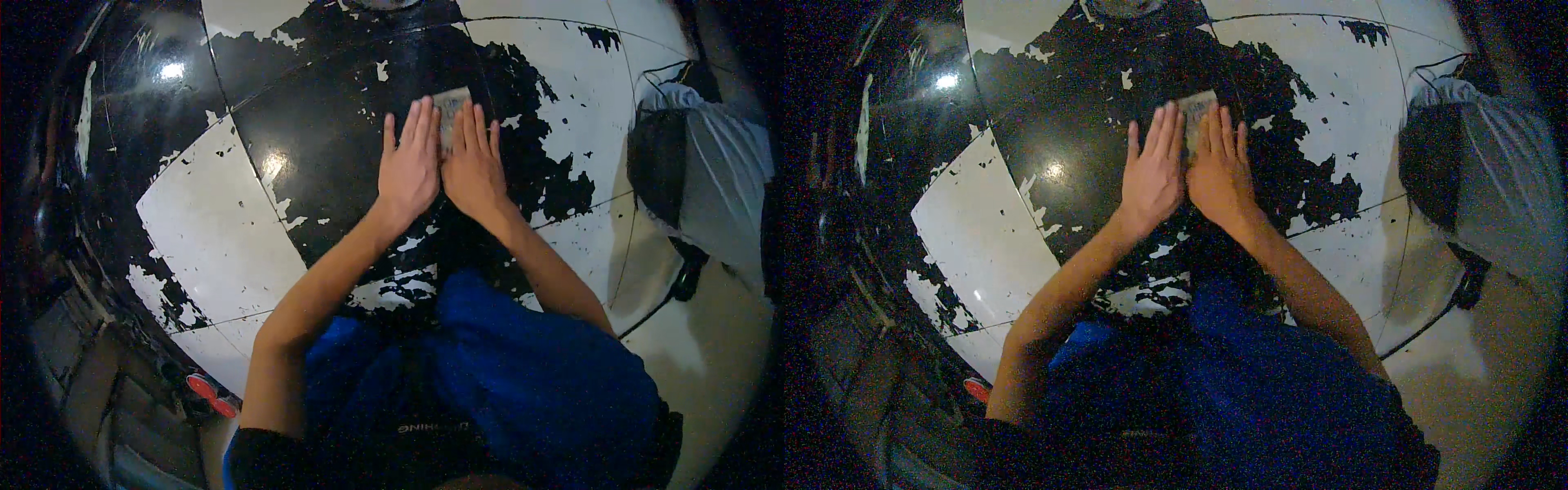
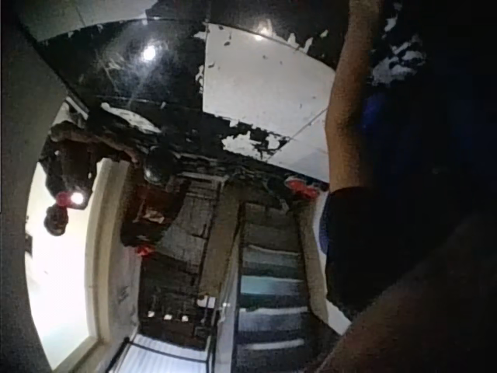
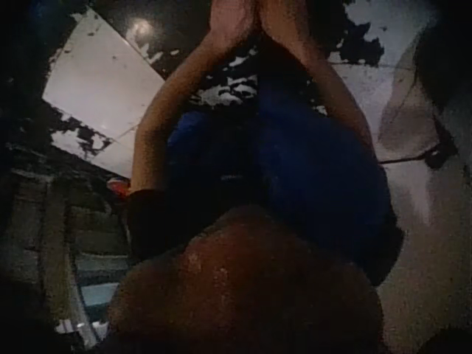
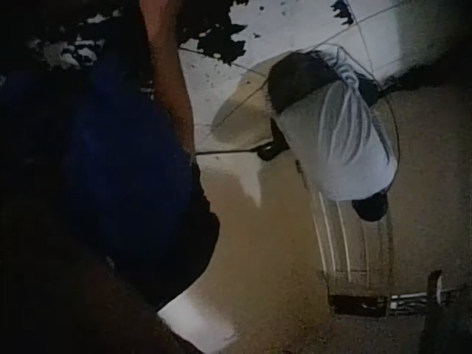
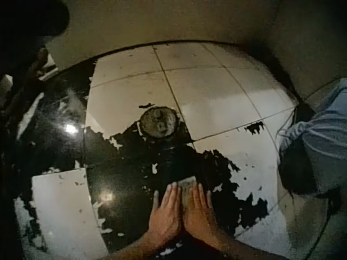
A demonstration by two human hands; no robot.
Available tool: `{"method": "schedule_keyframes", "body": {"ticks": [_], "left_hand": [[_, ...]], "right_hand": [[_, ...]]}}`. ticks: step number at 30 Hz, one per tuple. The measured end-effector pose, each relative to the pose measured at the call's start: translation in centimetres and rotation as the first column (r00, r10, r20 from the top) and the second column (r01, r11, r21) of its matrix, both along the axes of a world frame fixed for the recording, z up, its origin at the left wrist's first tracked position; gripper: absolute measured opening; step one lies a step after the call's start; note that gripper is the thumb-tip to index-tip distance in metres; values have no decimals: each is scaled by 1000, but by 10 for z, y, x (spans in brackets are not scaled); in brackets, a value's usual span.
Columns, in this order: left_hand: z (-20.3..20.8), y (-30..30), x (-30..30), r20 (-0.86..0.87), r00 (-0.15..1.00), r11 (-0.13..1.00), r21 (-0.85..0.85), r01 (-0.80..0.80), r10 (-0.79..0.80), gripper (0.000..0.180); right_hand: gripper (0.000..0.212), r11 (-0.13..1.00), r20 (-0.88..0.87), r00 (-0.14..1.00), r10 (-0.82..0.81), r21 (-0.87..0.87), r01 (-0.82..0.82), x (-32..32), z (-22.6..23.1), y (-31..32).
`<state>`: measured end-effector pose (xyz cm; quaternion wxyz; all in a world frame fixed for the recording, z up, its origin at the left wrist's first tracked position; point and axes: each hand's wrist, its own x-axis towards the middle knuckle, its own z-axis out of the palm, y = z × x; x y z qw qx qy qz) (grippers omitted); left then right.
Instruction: The person uses a piece of sandpaper to scrub a black and white tiled floor by hand, focusing on scraping away debris or paint from the tiles.
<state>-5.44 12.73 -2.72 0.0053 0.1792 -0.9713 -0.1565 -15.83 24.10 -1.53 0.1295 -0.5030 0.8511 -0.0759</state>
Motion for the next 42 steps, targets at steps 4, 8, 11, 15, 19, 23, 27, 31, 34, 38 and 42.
{"method": "schedule_keyframes", "body": {"ticks": [4, 8, 11, 15, 19, 23, 27, 31, 34, 38, 42], "left_hand": [[5, 9, 6, -9, 999, 988, 155, -29, 31, 68], [7, 1, 11, 9, 1000, 993, 114, -16, 15, 67], [3, -5, 28, 31, 999, 991, 122, -46, 42, 69], [4, -26, 57, 46, 996, 995, 57, -85, 82, 71], [4, -44, 53, 60, 994, 995, -30, -90, 92, 67], [-8, -86, 24, -6, 998, 996, -56, -66, 66, 71], [-15, -130, 2, -21, 1000, 990, -139, 5, -8, 74], [-21, -132, 6, -64, 998, 994, -107, -12, 5, 76], [-20, -126, 20, -60, 995, 985, -151, -83, 74, 67], [-12, -142, 59, 25, 991, 979, -164, -123, 129, 68], [-4, -142, 77, 20, 995, 990, -102, -93, 96, 68]], "right_hand": [[71, 1000, 0, 1000, 4, 16, -4, 7, 1, 6], [71, 1000, 25, 1000, -8, -10, 9, 10, 3, 1], [72, 999, 39, 998, 39, 6, -39, 25, 3, -11], [74, 998, 134, 990, 41, -60, -34, 46, -5, -37], [74, 997, 100, 994, 49, -70, -42, 44, -6, -58], [72, 986, 12, 998, 65, -155, -62, 14, -19, -93], [72, 993, -153, 985, 85, -68, -97, -7, -19, -132], [70, 983, -185, 979, 84, -147, -112, -6, -25, -134], [69, 977, -193, 966, 172, -92, -192, 4, -29, -139], [66, 972, -176, 964, 201, -90, -219, 41, -30, -162], [65, 978, -145, 981, 131, -143, -152, 63, -24, -153]]}}
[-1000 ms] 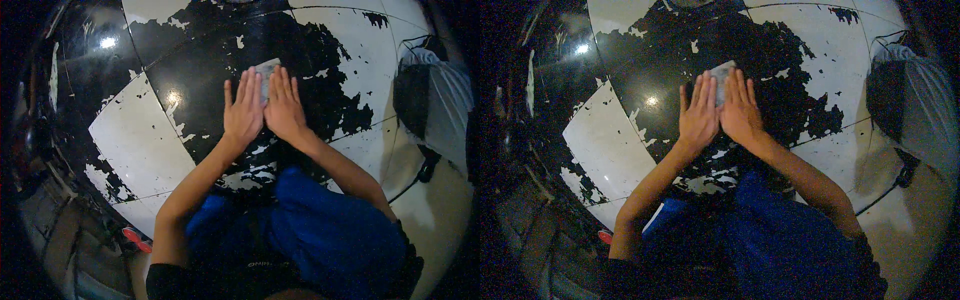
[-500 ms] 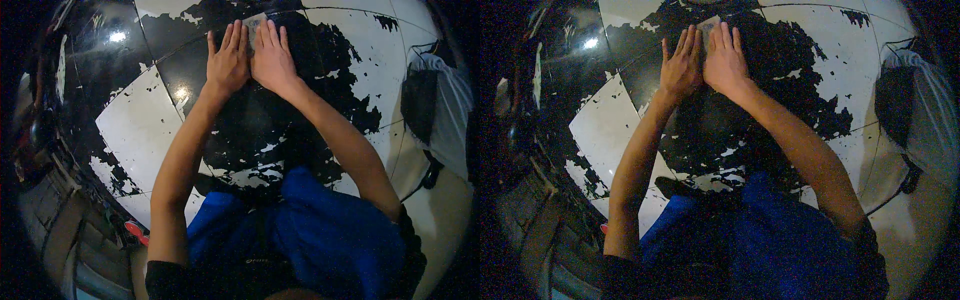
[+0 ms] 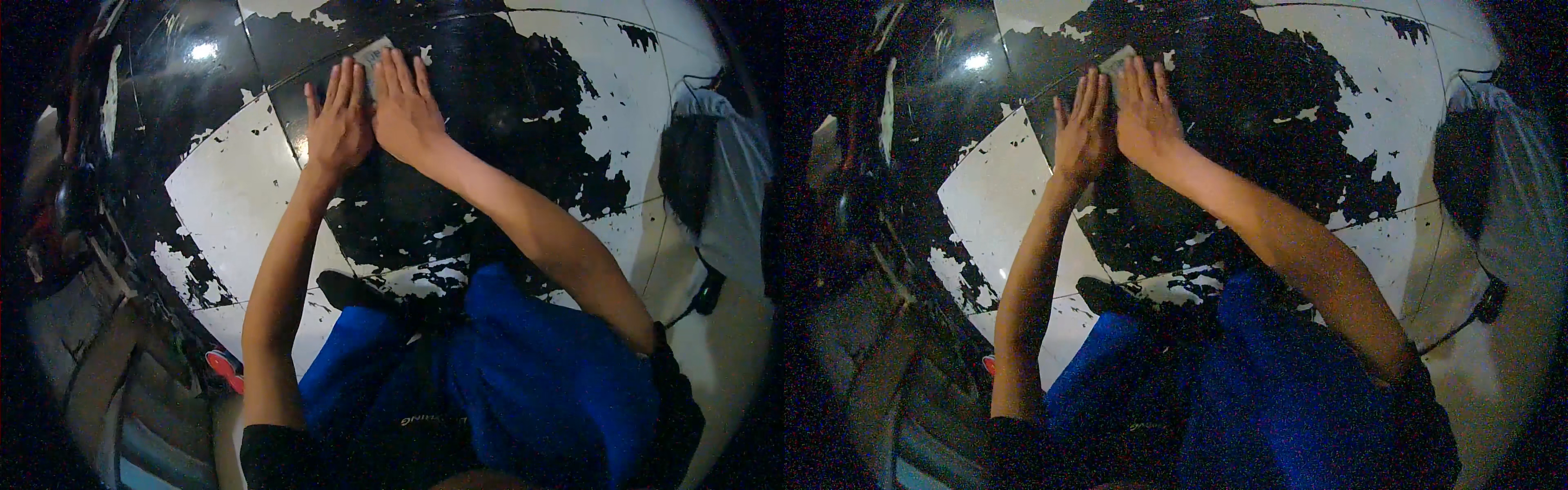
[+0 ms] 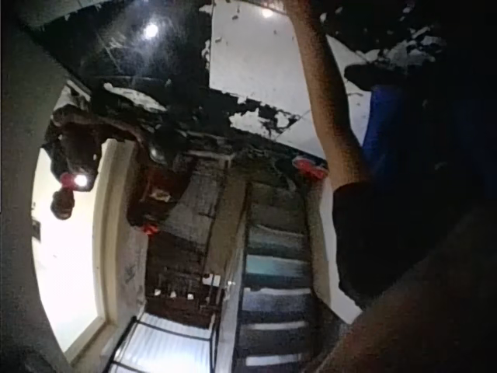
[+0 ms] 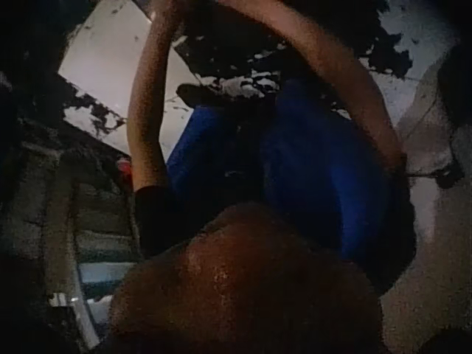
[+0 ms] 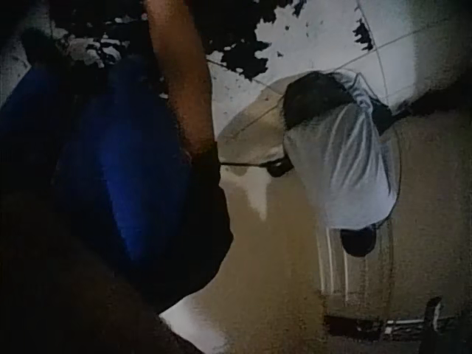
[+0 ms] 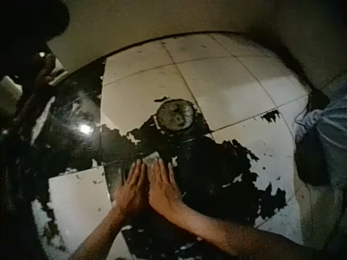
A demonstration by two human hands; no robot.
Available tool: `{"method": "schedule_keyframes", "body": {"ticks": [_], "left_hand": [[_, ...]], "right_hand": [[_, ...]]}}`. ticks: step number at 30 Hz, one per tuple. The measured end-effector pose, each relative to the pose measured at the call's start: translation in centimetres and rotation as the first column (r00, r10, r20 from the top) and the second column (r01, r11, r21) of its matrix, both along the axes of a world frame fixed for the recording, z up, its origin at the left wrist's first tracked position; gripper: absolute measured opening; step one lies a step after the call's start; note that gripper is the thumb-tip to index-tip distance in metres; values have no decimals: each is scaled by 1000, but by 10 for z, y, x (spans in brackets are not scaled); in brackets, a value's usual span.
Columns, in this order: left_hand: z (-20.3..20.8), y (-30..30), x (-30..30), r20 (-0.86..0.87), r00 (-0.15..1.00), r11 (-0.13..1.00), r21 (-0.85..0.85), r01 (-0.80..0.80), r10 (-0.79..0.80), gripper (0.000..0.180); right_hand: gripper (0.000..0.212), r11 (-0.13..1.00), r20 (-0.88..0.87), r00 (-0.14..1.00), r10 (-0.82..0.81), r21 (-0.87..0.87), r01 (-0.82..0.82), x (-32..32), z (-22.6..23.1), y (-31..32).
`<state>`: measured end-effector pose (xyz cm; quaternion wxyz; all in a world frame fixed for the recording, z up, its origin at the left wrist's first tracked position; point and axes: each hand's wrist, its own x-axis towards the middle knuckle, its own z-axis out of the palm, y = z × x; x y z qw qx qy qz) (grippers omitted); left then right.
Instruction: The person uses a piece of sandpaper to scrub a black and white tiled floor by hand, focusing on scraping away debris or paint from the tiles.
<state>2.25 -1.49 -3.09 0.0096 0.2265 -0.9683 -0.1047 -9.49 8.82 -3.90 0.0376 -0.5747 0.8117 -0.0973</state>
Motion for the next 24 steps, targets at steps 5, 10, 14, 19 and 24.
{"method": "schedule_keyframes", "body": {"ticks": [5, 10, 14, 19, 24], "left_hand": [[12, 64, 35, 77, 994, 992, 100, 70, -78, 68], [28, 101, 53, 187, 982, 994, 113, -1, -20, 68], [26, 79, 61, 203, 979, 995, 86, -42, 24, 68], [8, -9, 53, 167, 986, 994, -112, 12, 7, 70], [10, -50, 33, 148, 989, 986, -165, 11, 13, 70]], "right_hand": [[66, 958, -3, 997, 71, 280, -67, 29, 33, 74], [66, 963, 129, 989, 78, 247, -108, 45, 34, 108], [65, 980, 117, 986, 121, 141, -137, 56, 22, 82], [59, 996, 117, 990, 81, -37, -77, 49, 3, -9], [67, 986, 70, 989, 128, -117, -119, 23, 2, -55]]}}
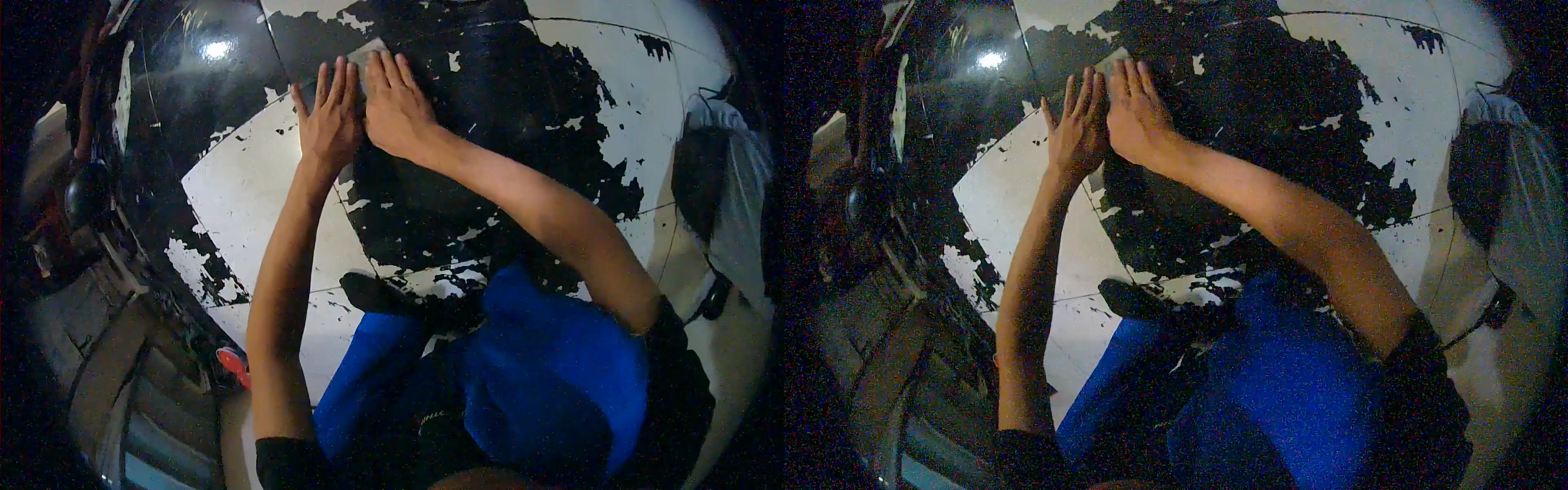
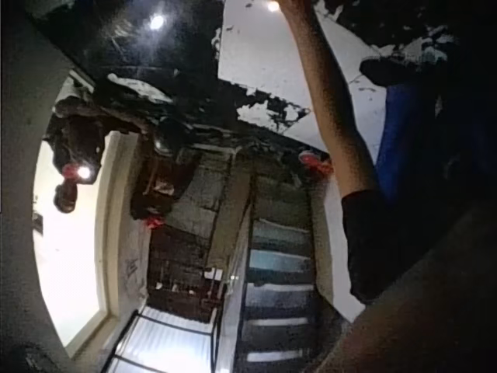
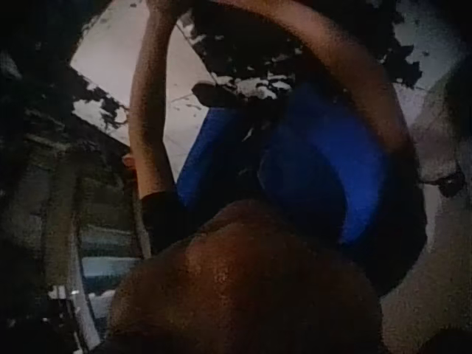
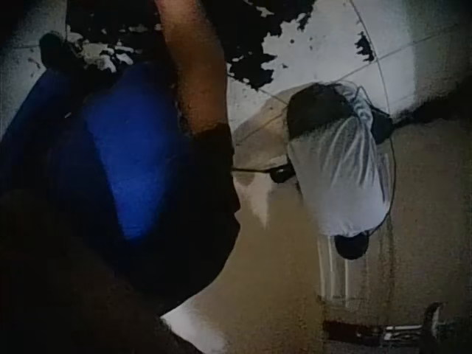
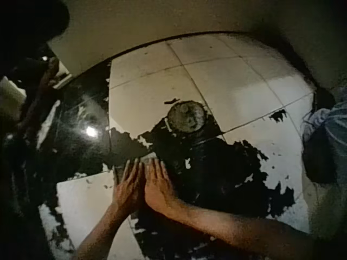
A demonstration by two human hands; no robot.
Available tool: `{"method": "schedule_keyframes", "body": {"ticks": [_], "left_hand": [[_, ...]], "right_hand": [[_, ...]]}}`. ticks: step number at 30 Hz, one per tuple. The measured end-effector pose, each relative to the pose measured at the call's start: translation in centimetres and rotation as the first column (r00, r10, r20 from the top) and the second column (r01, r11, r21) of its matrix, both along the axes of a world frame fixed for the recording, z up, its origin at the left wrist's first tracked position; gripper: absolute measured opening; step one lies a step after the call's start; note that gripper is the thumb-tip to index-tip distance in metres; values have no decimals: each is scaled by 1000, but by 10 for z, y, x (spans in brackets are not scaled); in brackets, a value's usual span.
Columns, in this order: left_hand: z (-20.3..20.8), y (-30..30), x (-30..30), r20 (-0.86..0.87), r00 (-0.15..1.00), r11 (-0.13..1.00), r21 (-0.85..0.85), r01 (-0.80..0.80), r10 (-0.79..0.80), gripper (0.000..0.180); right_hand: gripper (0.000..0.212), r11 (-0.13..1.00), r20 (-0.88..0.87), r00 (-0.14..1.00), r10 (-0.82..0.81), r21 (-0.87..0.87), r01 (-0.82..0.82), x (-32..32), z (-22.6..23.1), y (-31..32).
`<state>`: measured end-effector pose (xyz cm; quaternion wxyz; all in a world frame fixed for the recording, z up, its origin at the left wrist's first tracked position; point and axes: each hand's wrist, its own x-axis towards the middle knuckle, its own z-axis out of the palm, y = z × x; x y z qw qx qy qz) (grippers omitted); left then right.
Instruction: The person uses a piece of sandpaper to scrub a black and white tiled floor by hand, focusing on scraping away debris or paint from the tiles.
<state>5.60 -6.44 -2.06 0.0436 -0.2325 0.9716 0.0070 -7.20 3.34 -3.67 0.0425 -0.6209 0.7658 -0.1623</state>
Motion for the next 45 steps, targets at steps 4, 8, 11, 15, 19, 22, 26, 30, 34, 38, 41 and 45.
{"method": "schedule_keyframes", "body": {"ticks": [4, 8, 11, 15, 19, 22, 26, 30, 34, 38, 41, 45], "left_hand": [[-9, 23, 51, 28, 958, 947, 144, -286, 285, 74], [0, 47, 78, 80, 907, 885, 200, -421, 413, 72], [-1, 82, 86, 103, 927, 894, 244, -375, 361, 71], [17, 151, 110, 174, 921, 876, 289, -387, 349, 68], [18, 179, 89, 255, 927, 912, 237, -336, 275, 68], [13, 180, 48, 173, 972, 941, 269, -203, 160, 69], [7, 182, -27, 20, 999, 946, 323, -31, 26, 72], [5, 181, -120, -96, 993, 945, 310, 101, -75, 76], [-20, 135, -182, -102, 989, 990, 75, 119, -111, 81], [-29, 96, -196, -64, 997, 998, 53, 44, -41, 86], [-36, 79, -154, -121, 993, 997, 82, 8, 2, 88], [-26, 70, -61, -82, 992, 991, 104, -90, 98, 93]], "right_hand": [[67, 987, 206, 965, 162, -51, -154, 33, -14, -13], [65, 968, 112, 966, 234, 67, -242, 64, 4, -1], [64, 965, 127, 969, 211, 130, -227, 68, 1, 40], [63, 938, 168, 940, 296, 135, -319, 82, 13, 117], [63, 910, 268, 917, 295, 213, -355, 50, 31, 163], [70, 893, 267, 946, 181, 359, -272, 19, 46, 178], [79, 919, 207, 978, -9, 387, -74, -32, 46, 199], [88, 931, 43, 990, -135, 347, 112, -84, 33, 209], [92, 949, -33, 989, -144, 279, 148, -148, 30, 161], [91, 971, -53, 993, -105, 212, 114, -169, 14, 128], [90, 984, 8, 1000, -20, 180, 18, -148, 9, 107], [85, 958, 50, 991, 123, 253, -132, -76, 18, 77]]}}
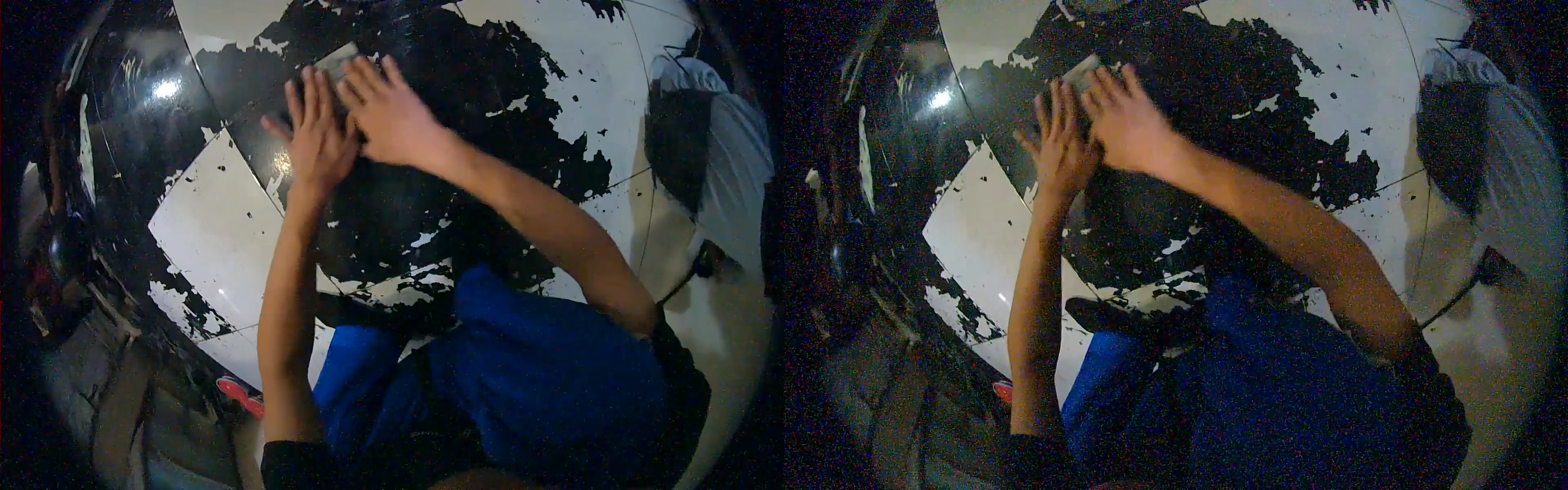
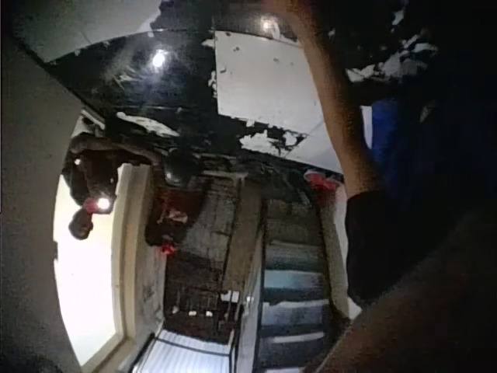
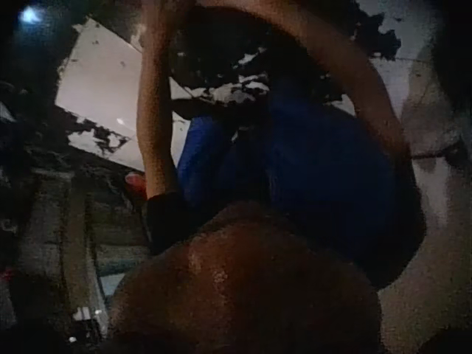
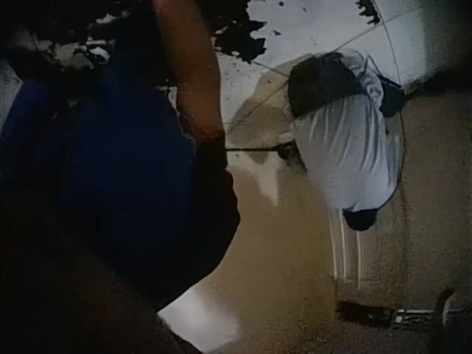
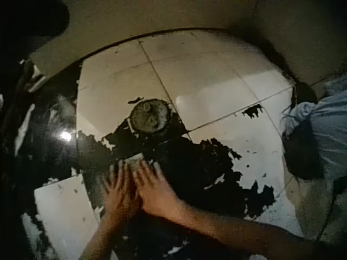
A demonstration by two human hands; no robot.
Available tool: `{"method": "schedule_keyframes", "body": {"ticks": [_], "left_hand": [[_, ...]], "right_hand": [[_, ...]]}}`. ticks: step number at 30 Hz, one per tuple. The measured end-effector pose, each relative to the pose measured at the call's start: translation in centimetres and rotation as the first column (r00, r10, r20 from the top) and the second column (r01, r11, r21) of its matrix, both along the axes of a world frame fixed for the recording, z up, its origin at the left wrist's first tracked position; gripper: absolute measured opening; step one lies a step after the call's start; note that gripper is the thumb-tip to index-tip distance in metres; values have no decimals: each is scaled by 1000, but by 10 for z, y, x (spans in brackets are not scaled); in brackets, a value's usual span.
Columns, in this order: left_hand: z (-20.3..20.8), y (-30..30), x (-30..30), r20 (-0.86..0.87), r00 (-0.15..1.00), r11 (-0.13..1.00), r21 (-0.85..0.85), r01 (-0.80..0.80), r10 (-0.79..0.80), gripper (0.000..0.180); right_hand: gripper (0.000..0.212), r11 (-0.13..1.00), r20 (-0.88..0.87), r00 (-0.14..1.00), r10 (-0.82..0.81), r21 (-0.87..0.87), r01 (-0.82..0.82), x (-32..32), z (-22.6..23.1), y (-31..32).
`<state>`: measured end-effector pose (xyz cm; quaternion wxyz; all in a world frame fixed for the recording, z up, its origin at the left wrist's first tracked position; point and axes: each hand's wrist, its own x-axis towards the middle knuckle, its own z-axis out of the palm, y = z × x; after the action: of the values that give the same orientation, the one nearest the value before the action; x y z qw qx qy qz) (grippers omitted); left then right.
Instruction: The person uses a piece of sandpaper to scrub a black and white tiled floor by hand, focusing on scraping away debris or paint from the tiles.
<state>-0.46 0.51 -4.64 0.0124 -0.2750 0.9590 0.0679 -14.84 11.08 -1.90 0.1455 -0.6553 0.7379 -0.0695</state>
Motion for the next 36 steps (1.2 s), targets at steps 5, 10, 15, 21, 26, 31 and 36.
{"method": "schedule_keyframes", "body": {"ticks": [5, 10, 15, 21, 26, 31, 36], "left_hand": [[16, 43, 80, 79, 993, 983, 150, -103, 92, 93], [30, 91, 88, 150, 987, 974, 206, -90, 60, 97], [30, 117, 22, 45, 993, 961, 259, 93, -109, 95], [44, 93, -67, -38, 918, 882, 264, 390, -394, 78], [41, 85, -78, -94, 903, 884, 182, 430, -419, 69], [49, 72, -23, -9, 967, 935, 251, 249, -255, 69], [59, 54, 71, -12, 999, 979, 200, 31, -29, 65]], "right_hand": [[76, 992, 103, 995, 10, -124, 3, 79, -9, 29], [83, 995, 115, 992, 43, 88, -53, 86, 17, 82], [83, 942, 47, 987, -155, 309, 133, 50, 35, 134], [48, 751, 77, 911, -405, 596, 283, -39, 79, 105], [39, 842, 22, 907, -420, 383, 380, -62, 71, 78], [62, 947, -24, 948, -316, -74, 314, -8, 18, 81], [71, 942, 61, 965, -254, -211, 261, -3, -10, 54]]}}
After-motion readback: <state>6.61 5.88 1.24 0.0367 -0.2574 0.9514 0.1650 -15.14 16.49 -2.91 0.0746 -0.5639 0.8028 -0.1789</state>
